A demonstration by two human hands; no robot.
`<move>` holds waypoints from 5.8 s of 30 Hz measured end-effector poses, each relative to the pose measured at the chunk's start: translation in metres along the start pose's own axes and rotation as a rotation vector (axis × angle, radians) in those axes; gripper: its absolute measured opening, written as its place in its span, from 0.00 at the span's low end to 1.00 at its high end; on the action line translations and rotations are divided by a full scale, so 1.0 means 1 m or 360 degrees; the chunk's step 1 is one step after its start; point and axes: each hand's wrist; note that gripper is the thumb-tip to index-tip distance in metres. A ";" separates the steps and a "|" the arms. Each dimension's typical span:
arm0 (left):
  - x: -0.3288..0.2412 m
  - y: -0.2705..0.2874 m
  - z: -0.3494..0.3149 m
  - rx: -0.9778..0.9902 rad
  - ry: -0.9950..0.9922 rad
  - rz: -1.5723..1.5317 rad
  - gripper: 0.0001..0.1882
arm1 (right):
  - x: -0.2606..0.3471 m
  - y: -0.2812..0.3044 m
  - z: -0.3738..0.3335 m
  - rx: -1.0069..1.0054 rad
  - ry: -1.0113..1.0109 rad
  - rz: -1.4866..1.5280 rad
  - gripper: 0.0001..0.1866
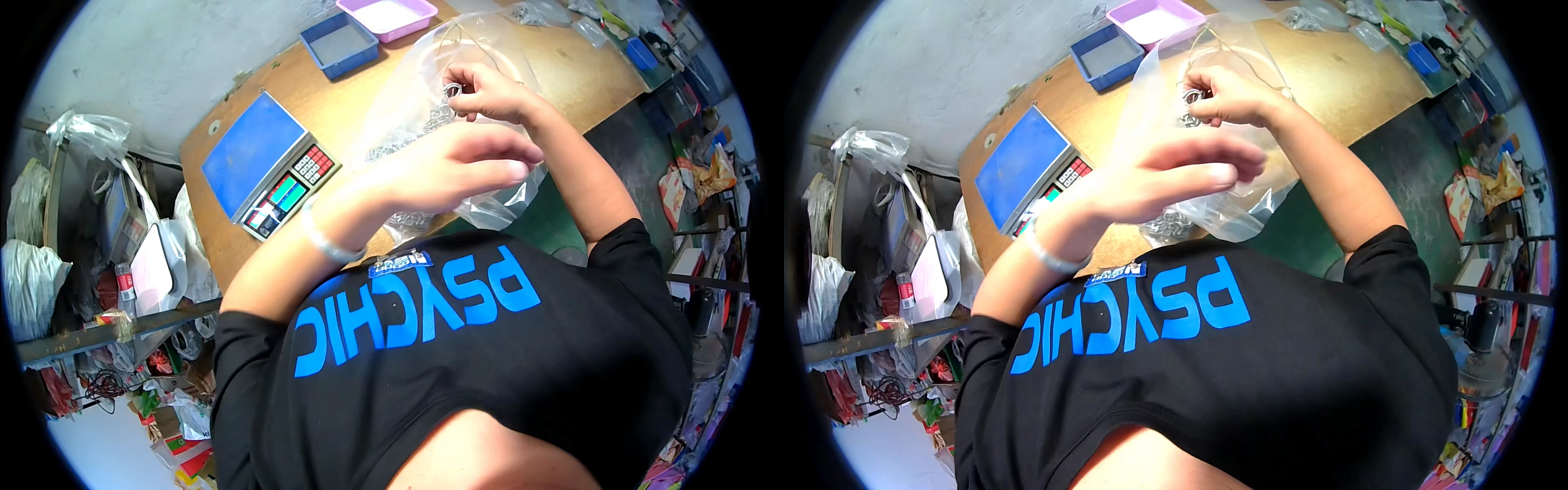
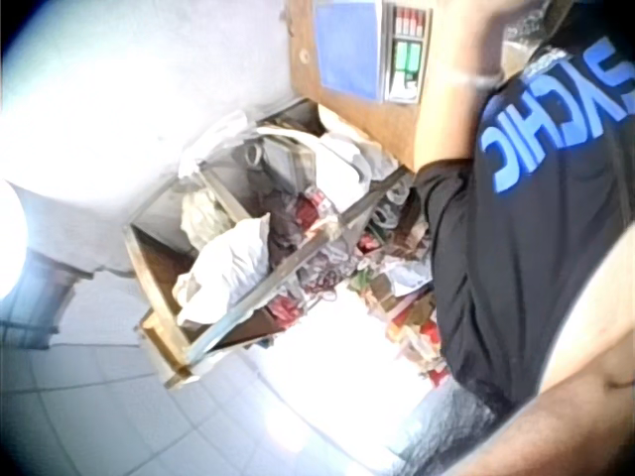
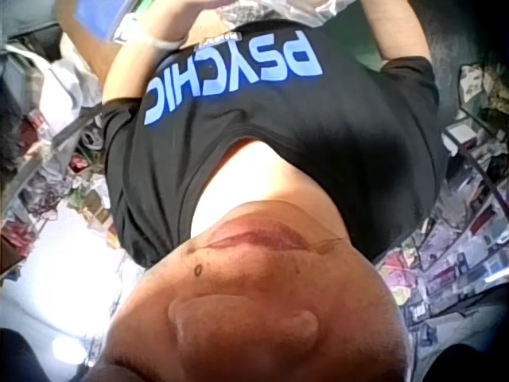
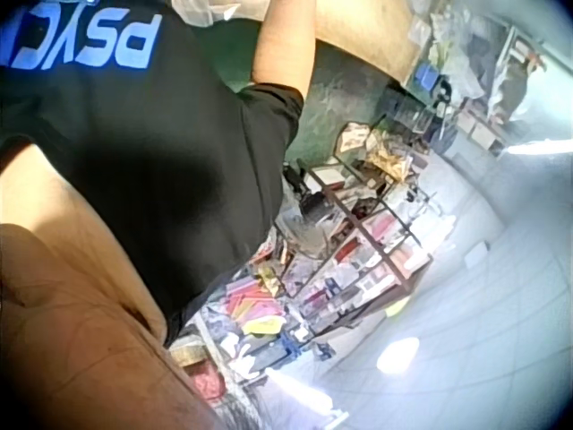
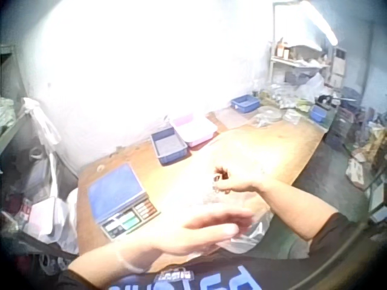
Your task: The person picks up a bag of metal components and places it on a scale, then takes out a few components, operates the scale buttons, puts the components back in the bag, and carries the bag to a red bin to pour them in.
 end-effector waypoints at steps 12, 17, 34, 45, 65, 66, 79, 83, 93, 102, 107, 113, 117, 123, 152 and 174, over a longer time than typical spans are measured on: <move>0.074 0.066 0.001 -0.1078 0.1004 -0.0175 0.29 | 0.003 0.016 0.000 -0.0066 -0.0047 0.0591 0.04; 0.084 0.062 0.003 -0.1046 0.0495 -0.0819 0.17 | 0.010 0.001 0.016 -0.0053 -0.0087 0.0593 0.09; 0.088 0.077 -0.004 -0.1408 0.0764 -0.0849 0.21 | -0.023 -0.004 0.030 0.0181 -0.0181 0.1022 0.14; 0.081 0.076 -0.011 -0.1089 0.0614 -0.1173 0.19 | -0.023 -0.016 0.028 0.0183 0.0020 0.0717 0.25; 0.072 0.071 -0.013 -0.1306 0.0499 -0.0788 0.14 | -0.011 -0.012 0.026 0.0127 0.0056 0.0867 0.08; 0.069 0.070 -0.014 -0.1267 0.0506 -0.0902 0.13 | -0.009 -0.012 0.026 0.0120 0.0059 0.0881 0.08; 0.074 0.063 -0.009 -0.1413 0.0501 -0.0826 0.14 | -0.010 -0.011 0.030 0.0173 0.0121 0.0354 0.10; 0.072 0.065 -0.010 -0.1343 0.0466 -0.0862 0.11 | -0.011 -0.008 0.028 0.0156 0.0126 0.0457 0.09; 0.072 0.066 -0.010 -0.1488 0.0642 -0.0819 0.14 | -0.013 -0.008 0.031 0.0147 0.0137 0.0716 0.07; 0.062 0.059 -0.011 -0.1370 0.0456 -0.0910 0.20 | -0.007 -0.004 0.025 0.0193 0.0117 0.0875 0.08; 0.042 0.050 -0.018 -0.1215 0.0268 -0.0957 0.17 | 0.008 -0.002 0.017 0.0186 0.0154 0.0993 0.08; 0.016 0.038 -0.061 -0.1052 0.0056 -0.1060 0.22 | 0.045 -0.026 0.011 0.0316 0.0314 0.1037 0.09; 0.002 0.031 -0.099 -0.1061 -0.0063 -0.1088 0.23 | 0.068 -0.059 0.016 0.0390 0.0361 0.1005 0.10; -0.003 0.029 -0.164 -0.1195 -0.0192 -0.1065 0.26 | 0.092 -0.117 0.037 0.0477 0.0330 0.1023 0.09; 0.005 0.041 -0.245 -0.1618 -0.0149 -0.0699 0.25 | 0.107 -0.204 0.076 0.0599 0.0288 0.1091 0.09; 0.011 0.040 -0.228 -0.1769 -0.0269 -0.0834 0.20 | 0.107 -0.195 0.075 0.0663 0.0179 0.1300 0.10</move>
Point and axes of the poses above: each hand's wrist, its own z-axis towards the middle knuckle, its own y-axis out of the back of the hand, x = y × z, and after that the axes turned 4 degrees about -z, right-handed
